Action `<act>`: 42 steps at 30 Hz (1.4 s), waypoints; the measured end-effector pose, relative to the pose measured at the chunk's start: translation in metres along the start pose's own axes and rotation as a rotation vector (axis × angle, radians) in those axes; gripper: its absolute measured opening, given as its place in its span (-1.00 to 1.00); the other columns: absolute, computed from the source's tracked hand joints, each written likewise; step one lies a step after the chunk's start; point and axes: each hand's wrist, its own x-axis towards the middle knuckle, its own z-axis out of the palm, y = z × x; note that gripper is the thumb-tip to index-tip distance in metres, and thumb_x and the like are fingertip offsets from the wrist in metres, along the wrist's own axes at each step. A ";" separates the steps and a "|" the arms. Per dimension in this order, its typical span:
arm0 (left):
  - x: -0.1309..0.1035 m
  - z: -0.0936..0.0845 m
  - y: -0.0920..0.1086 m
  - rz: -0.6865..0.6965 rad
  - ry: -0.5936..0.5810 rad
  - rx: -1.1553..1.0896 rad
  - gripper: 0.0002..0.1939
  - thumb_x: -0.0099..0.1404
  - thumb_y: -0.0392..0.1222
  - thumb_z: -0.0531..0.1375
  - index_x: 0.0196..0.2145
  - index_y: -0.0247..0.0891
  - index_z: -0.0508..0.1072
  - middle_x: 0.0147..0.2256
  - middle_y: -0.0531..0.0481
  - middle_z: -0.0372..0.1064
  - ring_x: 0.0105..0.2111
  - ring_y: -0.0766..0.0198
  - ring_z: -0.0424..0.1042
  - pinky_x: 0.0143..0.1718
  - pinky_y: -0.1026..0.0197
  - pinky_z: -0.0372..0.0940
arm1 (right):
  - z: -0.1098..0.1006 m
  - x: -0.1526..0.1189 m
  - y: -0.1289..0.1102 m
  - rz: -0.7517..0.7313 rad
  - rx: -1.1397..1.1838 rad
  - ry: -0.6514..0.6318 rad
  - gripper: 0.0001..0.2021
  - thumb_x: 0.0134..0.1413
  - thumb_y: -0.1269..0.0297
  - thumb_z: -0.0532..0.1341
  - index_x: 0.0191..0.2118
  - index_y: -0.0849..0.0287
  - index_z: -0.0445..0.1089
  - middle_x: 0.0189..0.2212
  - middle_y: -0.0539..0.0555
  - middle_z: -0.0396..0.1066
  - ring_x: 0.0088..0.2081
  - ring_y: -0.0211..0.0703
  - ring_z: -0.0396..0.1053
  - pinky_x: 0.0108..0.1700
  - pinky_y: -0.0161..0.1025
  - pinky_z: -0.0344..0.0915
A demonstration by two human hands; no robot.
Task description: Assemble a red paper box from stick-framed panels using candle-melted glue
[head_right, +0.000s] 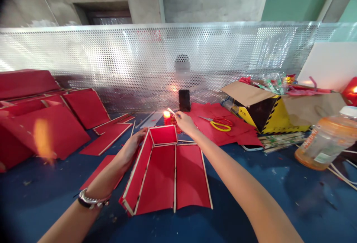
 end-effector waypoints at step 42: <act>0.026 -0.029 -0.006 0.112 0.189 0.149 -0.64 0.06 -0.12 0.05 -0.17 -0.20 0.37 -0.11 -0.04 0.40 -0.21 0.24 0.36 -0.35 0.29 0.14 | 0.013 0.003 0.024 -0.068 0.124 0.013 -0.89 0.04 0.33 0.15 -0.25 0.16 0.28 -0.39 0.05 0.49 -0.33 -0.19 0.46 -0.27 -0.24 0.30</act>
